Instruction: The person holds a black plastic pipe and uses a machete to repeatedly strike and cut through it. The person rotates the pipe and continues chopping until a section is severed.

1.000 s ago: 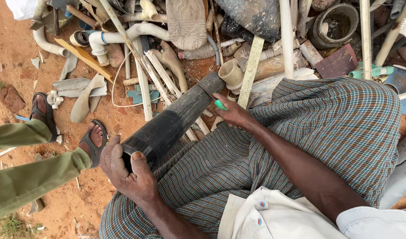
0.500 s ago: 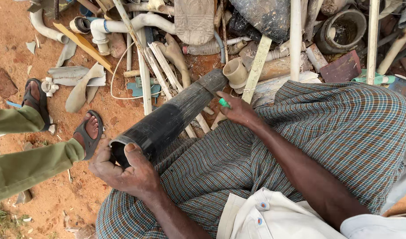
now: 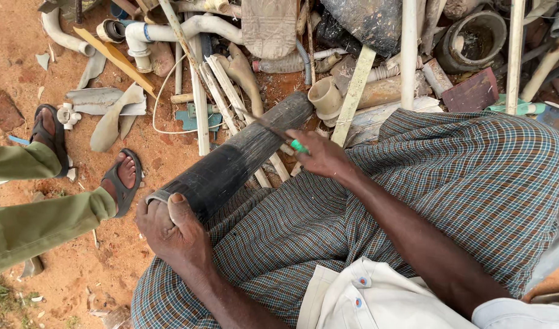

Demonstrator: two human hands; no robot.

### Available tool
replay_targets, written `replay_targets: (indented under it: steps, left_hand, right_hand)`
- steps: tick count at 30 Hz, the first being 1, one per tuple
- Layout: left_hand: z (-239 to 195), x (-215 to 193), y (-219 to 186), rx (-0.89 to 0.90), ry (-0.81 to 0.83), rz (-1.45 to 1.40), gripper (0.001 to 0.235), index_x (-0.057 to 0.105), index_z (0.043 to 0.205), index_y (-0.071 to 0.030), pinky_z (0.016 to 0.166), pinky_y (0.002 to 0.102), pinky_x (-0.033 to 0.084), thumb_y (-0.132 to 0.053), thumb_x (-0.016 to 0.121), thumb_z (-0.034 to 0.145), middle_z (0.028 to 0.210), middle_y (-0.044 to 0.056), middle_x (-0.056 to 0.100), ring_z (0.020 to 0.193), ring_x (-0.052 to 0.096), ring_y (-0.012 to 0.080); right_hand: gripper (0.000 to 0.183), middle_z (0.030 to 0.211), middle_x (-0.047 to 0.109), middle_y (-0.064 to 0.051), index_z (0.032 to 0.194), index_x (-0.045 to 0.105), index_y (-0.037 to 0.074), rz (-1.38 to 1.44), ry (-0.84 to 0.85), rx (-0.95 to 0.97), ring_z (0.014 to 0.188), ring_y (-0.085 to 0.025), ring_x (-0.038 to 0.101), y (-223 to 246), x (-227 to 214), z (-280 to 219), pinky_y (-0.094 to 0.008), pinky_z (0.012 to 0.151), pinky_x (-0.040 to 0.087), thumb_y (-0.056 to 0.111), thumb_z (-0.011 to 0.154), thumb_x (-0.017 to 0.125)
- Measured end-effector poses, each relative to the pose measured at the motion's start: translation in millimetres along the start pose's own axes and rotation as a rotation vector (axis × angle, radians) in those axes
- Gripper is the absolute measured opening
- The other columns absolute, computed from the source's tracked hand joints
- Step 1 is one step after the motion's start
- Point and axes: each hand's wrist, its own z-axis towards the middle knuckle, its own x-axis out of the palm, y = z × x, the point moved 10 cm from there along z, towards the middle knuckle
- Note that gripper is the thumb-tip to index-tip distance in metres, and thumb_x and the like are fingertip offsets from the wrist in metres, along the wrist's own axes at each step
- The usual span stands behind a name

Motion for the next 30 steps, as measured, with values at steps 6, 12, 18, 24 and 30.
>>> replay_targets:
  steps: [6, 12, 18, 24, 30]
  left_hand:
    - [-1, 3, 4, -0.033, 0.015, 0.009, 0.037, 0.05, 0.077, 0.005, 0.122, 0.066, 0.037, -0.014, 0.05, 0.109, 0.079, 0.018, 0.05, 0.149, 0.05, 0.0457]
    - [0, 2, 1, -0.118, -0.05, -0.125, 0.047, 0.048, 0.069, 0.005, 0.1, 0.064, 0.049, -0.021, 0.06, 0.106, 0.112, 0.027, 0.059, 0.127, 0.059, 0.0413]
    - [3, 1, 1, -0.139, -0.07, 0.032, 0.045, 0.063, 0.073, 0.006, 0.092, 0.067, 0.045, -0.024, 0.058, 0.106, 0.141, 0.036, 0.054, 0.12, 0.06, 0.0444]
    - [4, 4, 13, -0.141, -0.056, -0.023, 0.043, 0.065, 0.076, 0.004, 0.082, 0.057, 0.055, -0.022, 0.055, 0.109, 0.149, 0.037, 0.051, 0.116, 0.065, 0.0395]
    - [1, 9, 18, -0.111, -0.071, -0.031, 0.042, 0.066, 0.076, 0.006, 0.081, 0.053, 0.057, -0.02, 0.057, 0.108, 0.152, 0.036, 0.051, 0.111, 0.068, 0.0374]
  right_hand:
    - [0.056, 0.084, 0.056, -0.004, 0.157, 0.044, 0.014, 0.029, -0.229, -0.414, 0.058, -0.007, 0.048, 77, 26, -42, -0.025, 0.042, 0.043, 0.023, 0.103, 0.055]
    - [0.061, 0.079, 0.066, -0.01, 0.159, 0.03, 0.011, 0.276, -0.054, 0.241, 0.046, -0.009, 0.051, -25, 12, -5, -0.024, 0.036, 0.046, 0.027, 0.104, 0.052]
    - [0.052, 0.109, 0.065, -0.016, 0.166, 0.031, 0.01, 0.26, -0.317, -0.596, 0.07, -0.004, 0.061, 92, 27, -62, -0.02, 0.052, 0.053, 0.024, 0.12, 0.05]
    - [0.064, 0.085, 0.066, -0.012, 0.162, 0.028, 0.015, 0.218, 0.023, 0.199, 0.046, -0.009, 0.045, -12, 21, 2, -0.024, 0.035, 0.041, 0.023, 0.103, 0.052]
    - [0.06, 0.113, 0.067, -0.009, 0.161, 0.031, 0.015, 0.162, -0.112, -0.231, 0.053, -0.007, 0.051, 35, 31, -25, -0.022, 0.04, 0.045, 0.021, 0.106, 0.052]
